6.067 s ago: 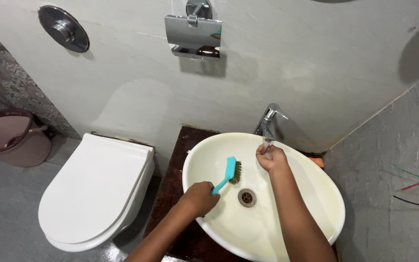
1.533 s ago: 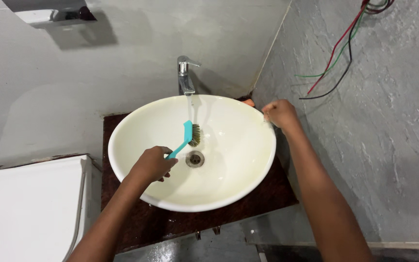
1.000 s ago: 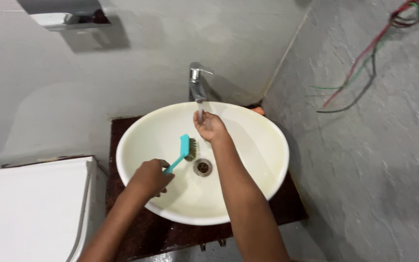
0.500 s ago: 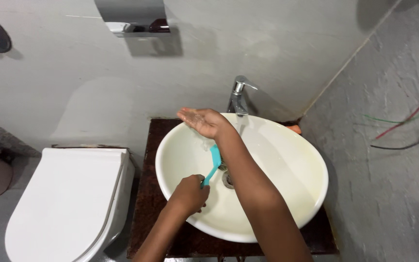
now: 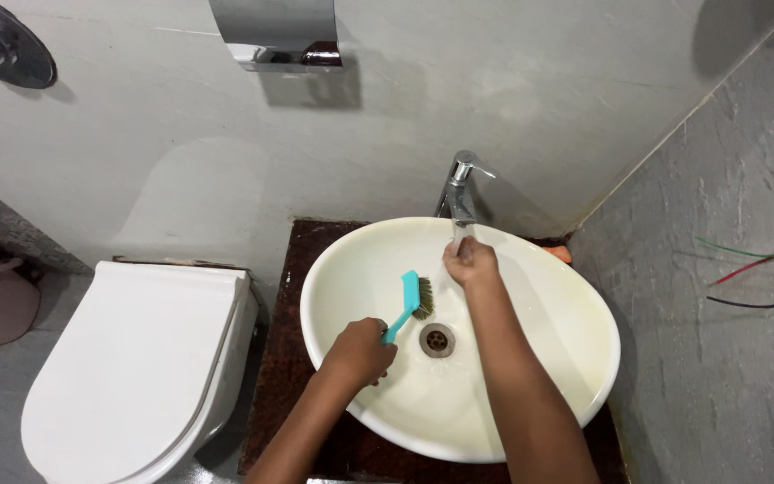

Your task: The person scrubs the countertop around a white vessel sink with a small brush, then rinses the brush and the sink basin under running water. Finally, the person washes their hands under the tap.

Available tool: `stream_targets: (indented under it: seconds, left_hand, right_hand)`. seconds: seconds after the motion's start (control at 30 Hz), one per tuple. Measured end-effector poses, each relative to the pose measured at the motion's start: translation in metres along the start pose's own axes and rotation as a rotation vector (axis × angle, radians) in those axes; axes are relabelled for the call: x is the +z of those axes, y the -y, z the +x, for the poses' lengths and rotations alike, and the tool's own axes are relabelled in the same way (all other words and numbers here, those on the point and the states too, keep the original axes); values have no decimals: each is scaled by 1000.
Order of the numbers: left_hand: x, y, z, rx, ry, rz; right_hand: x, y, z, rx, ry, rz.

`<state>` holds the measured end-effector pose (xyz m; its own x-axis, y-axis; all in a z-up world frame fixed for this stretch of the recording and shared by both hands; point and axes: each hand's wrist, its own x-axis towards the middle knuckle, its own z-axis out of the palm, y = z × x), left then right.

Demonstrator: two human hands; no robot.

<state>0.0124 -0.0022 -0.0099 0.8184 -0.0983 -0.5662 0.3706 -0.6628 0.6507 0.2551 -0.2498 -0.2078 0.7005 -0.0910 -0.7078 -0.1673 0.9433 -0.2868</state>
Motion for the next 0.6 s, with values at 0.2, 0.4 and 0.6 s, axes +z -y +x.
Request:
stream_targets:
  seconds: [0.2,0.4,0.6]
  left_hand:
    - [-9,1,7,5,-1,38]
    - [-20,10,1,83,23,-28]
    - [-24,21,-3,100,81,-84]
  right_hand:
    - [18,2,-42,301,378,114]
    - [25,-1,-110,472,472,234]
    - [18,-5,-194,547,563,388]
